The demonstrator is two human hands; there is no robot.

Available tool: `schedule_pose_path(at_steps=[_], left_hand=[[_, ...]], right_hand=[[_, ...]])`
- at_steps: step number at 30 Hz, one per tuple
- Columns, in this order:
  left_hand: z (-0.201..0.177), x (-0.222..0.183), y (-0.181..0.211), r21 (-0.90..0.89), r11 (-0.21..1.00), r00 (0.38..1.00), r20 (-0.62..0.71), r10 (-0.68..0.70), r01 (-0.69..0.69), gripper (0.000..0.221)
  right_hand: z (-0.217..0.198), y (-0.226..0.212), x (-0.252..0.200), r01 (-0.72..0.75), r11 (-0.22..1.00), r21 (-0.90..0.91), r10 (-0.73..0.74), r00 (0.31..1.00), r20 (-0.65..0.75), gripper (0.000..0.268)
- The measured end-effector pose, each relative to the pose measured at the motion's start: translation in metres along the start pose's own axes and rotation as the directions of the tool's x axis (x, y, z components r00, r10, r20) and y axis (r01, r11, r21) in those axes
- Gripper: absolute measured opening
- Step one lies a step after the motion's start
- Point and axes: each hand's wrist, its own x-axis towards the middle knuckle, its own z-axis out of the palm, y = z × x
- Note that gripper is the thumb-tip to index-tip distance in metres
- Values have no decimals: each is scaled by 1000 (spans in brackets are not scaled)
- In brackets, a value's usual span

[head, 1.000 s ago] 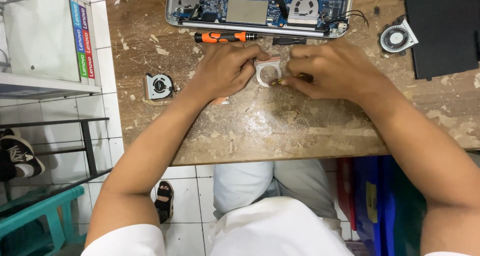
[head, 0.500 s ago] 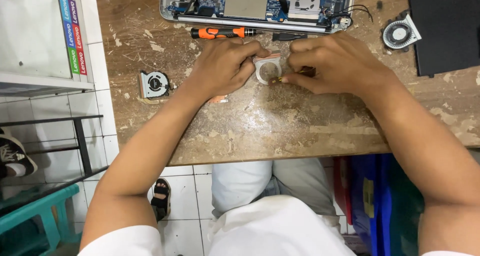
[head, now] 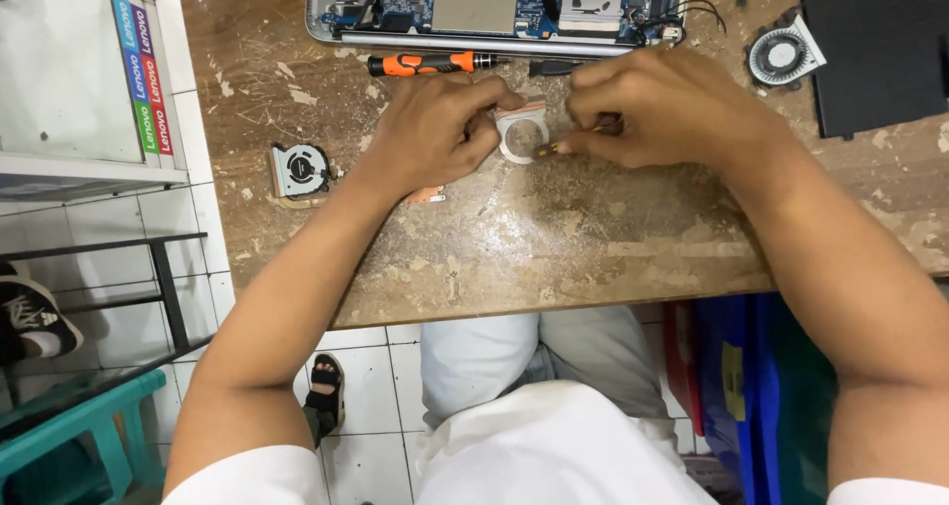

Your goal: Repairing a laptop by applying thermal paste to the heat pipe and inspecting the cooling fan assembly.

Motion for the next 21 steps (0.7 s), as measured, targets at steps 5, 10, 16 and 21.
schedule_pose_path(at_steps=[5,10,16,21], left_hand=[[0,0,0,-4,1000,1000,19,0,0,25],[1,1,-1,-4,1000,1000,18,-5,5,28],[1,1,-2,27,999,999,33,-18,18,31],[0,2,2,2,1000,999,32,-12,12,32]], right_hand=[[8,11,-6,-59,991,-120,41,989,-143,33],[8,10,-1,-106,991,-84,99,992,-76,35],[9,7,1,-156,975,-158,140,985,-104,30],[27,-2,7,-19,987,-159,-28,958,-287,27]])
